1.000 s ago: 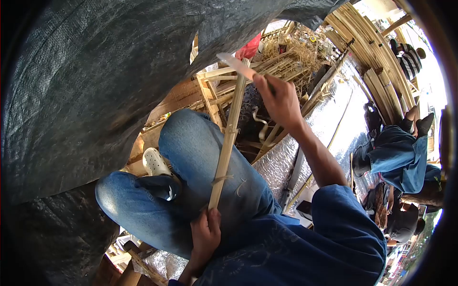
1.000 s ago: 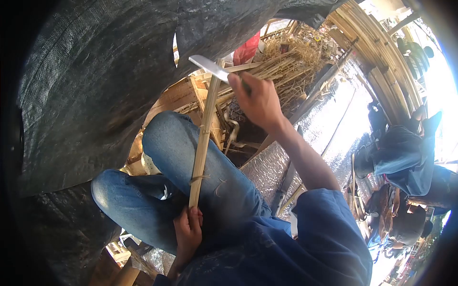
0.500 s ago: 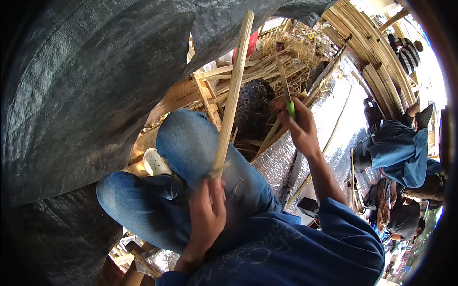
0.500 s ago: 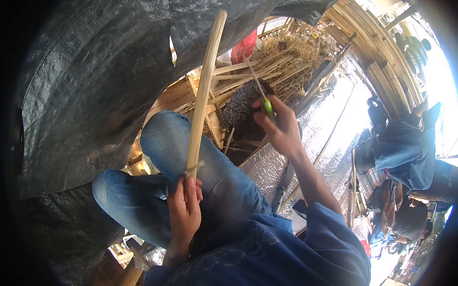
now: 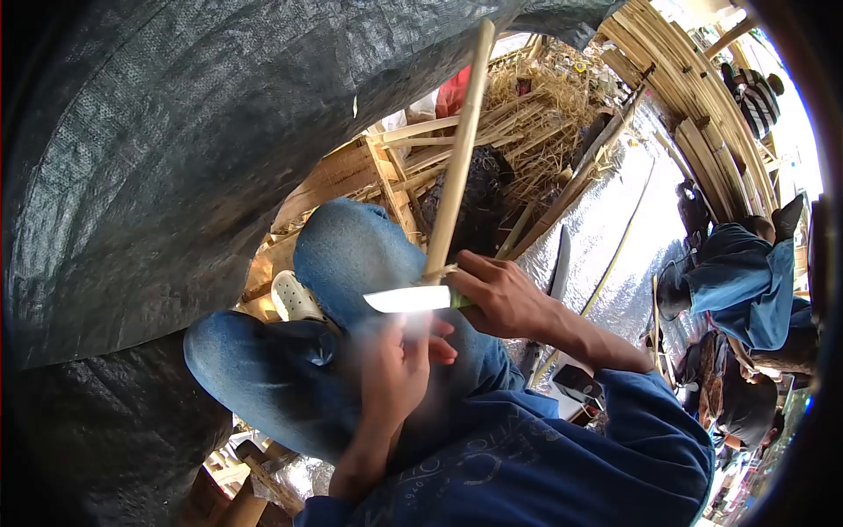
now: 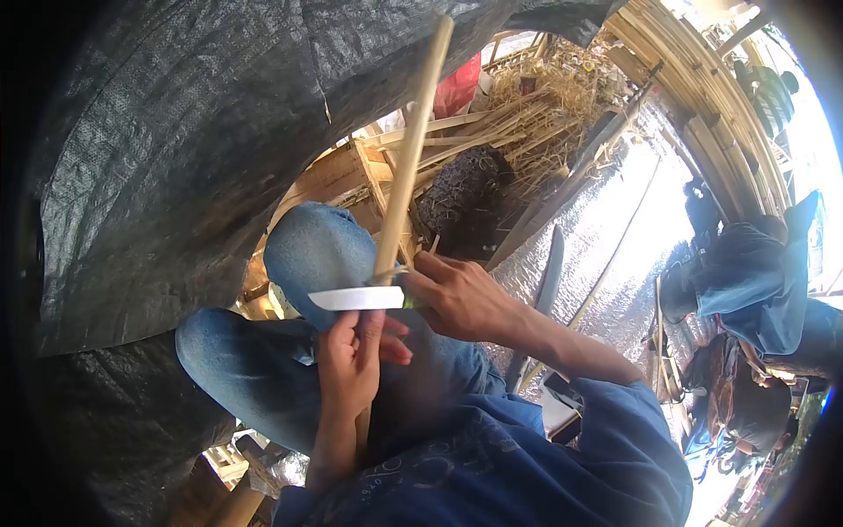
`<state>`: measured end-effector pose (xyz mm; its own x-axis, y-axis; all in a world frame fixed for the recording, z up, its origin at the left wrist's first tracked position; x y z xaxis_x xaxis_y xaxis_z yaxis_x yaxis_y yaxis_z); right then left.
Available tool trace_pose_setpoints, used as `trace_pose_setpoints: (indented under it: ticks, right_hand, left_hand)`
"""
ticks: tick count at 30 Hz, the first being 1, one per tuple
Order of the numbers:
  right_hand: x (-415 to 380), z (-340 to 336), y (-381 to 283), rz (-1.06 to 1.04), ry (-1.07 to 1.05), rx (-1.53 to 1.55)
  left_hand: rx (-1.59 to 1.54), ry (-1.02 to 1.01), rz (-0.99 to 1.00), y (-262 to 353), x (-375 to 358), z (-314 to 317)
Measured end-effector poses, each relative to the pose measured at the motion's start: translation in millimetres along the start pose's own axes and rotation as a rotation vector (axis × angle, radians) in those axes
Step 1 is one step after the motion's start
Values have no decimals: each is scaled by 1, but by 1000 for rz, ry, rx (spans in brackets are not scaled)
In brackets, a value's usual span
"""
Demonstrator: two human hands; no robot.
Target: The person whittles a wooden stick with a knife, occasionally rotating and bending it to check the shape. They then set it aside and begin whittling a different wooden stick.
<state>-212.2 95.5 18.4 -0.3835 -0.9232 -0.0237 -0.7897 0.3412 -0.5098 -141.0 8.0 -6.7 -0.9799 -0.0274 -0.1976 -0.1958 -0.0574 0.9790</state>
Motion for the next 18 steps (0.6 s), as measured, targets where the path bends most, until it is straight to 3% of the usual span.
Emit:
trace_pose_setpoints:
  ticks: [2, 4, 6, 8, 10, 12, 14, 15, 17, 18]
  right_hand:
    - [1, 1, 0, 14, -26, -13]
    - [-2, 6, 24, 265, -41, 125]
    - [1, -1, 27, 176, 51, 114]
    - [2, -12, 67, 366, 86, -5]
    - [10, -49, 103, 395, 244, -99]
    - [18, -84, 137, 349, 374, -556]
    - [5, -139, 206, 745, 394, -24]
    - [-1, -139, 213, 738, 398, -28]
    - [-11, -150, 195, 394, 653, -97]
    - [-13, -144, 178, 387, 646, -102]
  left_hand:
    - [-281, -43, -115, -17, -3, 12]
    - [-250, -55, -114, -17, -2, 14]
    - [-149, -56, -139, -12, -3, 12]
    - [-82, -52, -135, -9, -2, 13]
    - [10, 3, -77, -6, -1, 9]
    - [32, 12, -55, -3, -2, 9]
    - [61, 24, -22, -4, -2, 8]
    - [9, 36, -25, -6, -4, 7]
    - [-52, 55, -24, -8, -3, 5]
    - [-62, 44, -31, -10, -2, 6]
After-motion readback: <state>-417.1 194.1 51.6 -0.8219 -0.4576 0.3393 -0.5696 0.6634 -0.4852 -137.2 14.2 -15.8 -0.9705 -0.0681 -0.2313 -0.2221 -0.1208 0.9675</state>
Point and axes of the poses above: each hand's wrist, its own x-axis towards the middle knuckle, its own z-axis out of the palm, y = z × x, the point moved 10 cm from there along x, towards the middle knuckle, and after that the axes turned 11 degrees about -y, right-handed, at the moved point
